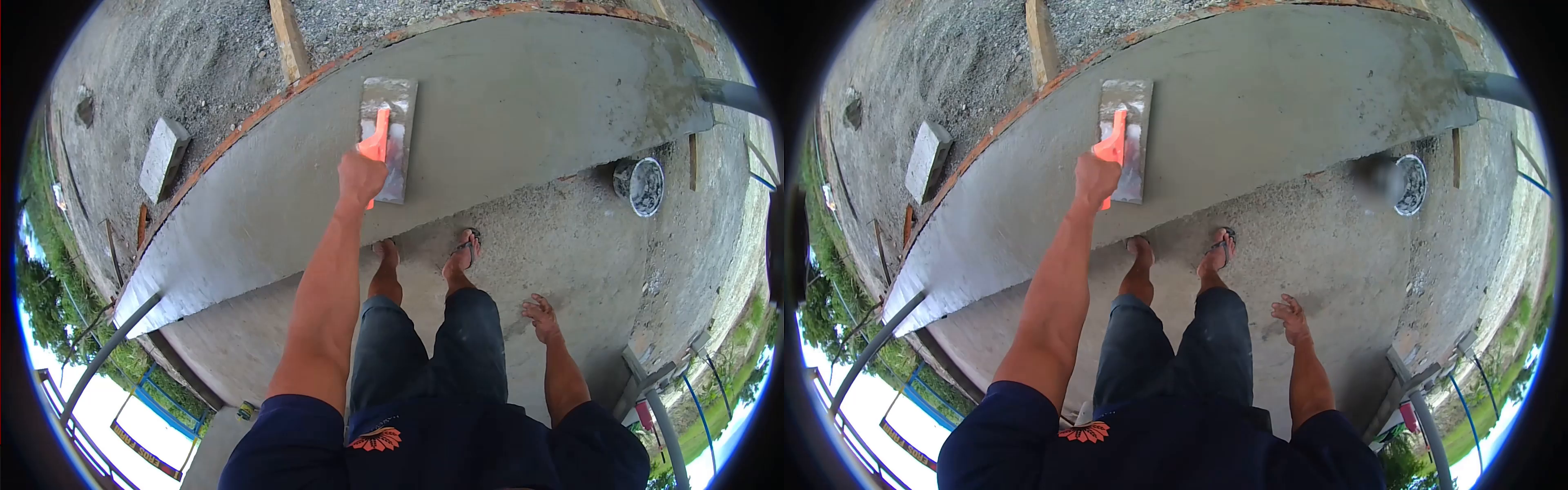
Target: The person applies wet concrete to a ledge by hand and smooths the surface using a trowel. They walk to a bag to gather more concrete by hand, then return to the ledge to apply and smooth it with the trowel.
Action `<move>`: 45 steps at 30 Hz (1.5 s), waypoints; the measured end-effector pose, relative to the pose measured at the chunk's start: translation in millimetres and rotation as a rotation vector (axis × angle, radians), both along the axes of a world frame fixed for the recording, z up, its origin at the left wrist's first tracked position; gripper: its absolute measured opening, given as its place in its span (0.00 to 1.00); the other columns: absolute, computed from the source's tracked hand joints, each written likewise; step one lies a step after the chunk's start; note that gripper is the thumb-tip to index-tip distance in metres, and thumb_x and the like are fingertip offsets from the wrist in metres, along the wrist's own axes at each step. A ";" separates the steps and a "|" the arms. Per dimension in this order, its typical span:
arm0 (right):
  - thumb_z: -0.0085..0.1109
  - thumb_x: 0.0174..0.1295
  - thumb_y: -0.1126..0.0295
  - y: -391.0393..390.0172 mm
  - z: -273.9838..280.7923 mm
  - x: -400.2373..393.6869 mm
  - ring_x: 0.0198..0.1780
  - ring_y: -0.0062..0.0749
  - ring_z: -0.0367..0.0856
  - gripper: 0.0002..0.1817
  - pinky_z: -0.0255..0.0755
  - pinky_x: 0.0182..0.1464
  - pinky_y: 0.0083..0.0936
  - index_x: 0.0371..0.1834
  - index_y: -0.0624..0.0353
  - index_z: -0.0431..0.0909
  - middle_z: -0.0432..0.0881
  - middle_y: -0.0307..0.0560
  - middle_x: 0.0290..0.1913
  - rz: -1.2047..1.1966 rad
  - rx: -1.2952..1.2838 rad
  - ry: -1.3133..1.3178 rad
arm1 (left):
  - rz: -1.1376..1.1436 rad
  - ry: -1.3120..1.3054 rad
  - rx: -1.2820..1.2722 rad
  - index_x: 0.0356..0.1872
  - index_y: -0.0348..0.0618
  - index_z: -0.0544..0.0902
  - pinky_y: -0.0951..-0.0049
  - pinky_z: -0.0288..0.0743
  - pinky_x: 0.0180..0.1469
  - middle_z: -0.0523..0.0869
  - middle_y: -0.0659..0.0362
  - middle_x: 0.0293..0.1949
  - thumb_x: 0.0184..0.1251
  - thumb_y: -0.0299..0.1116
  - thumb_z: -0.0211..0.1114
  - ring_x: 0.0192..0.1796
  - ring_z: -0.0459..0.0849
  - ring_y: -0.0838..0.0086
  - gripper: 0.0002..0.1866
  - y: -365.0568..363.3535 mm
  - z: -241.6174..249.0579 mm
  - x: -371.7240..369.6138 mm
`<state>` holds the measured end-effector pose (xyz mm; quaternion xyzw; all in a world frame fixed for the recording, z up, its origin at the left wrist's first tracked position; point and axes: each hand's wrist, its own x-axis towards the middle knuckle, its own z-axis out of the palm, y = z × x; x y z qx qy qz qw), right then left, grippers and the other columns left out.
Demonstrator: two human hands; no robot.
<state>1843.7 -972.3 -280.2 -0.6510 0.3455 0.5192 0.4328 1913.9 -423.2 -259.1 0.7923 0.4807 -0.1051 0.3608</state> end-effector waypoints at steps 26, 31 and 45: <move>0.61 0.48 0.73 -13.5 -0.9 1.6 0.48 0.32 0.80 0.34 0.69 0.54 0.27 0.63 0.61 0.66 0.81 0.48 0.47 -0.133 -0.060 -0.046 | -0.795 0.202 0.056 0.46 0.46 0.81 0.57 0.77 0.47 0.85 0.44 0.40 0.56 0.35 0.57 0.45 0.83 0.50 0.16 104.0 20.4 87.1; 0.62 0.48 0.72 25.6 12.9 -6.8 0.49 0.33 0.79 0.35 0.70 0.58 0.27 0.64 0.63 0.65 0.81 0.49 0.47 -0.181 0.006 -0.072 | -0.971 0.280 -0.113 0.45 0.43 0.80 0.51 0.76 0.50 0.84 0.42 0.39 0.54 0.33 0.55 0.44 0.82 0.44 0.16 -9.6 45.0 52.9; 0.67 0.46 0.66 -27.4 30.3 25.8 0.48 0.32 0.78 0.40 0.61 0.57 0.35 0.66 0.59 0.63 0.81 0.46 0.49 -0.222 -0.131 0.035 | 0.139 0.017 -0.112 0.26 0.36 0.79 0.72 0.64 0.16 0.76 0.61 0.16 0.51 0.21 0.57 0.15 0.73 0.76 0.03 136.5 28.5 -10.1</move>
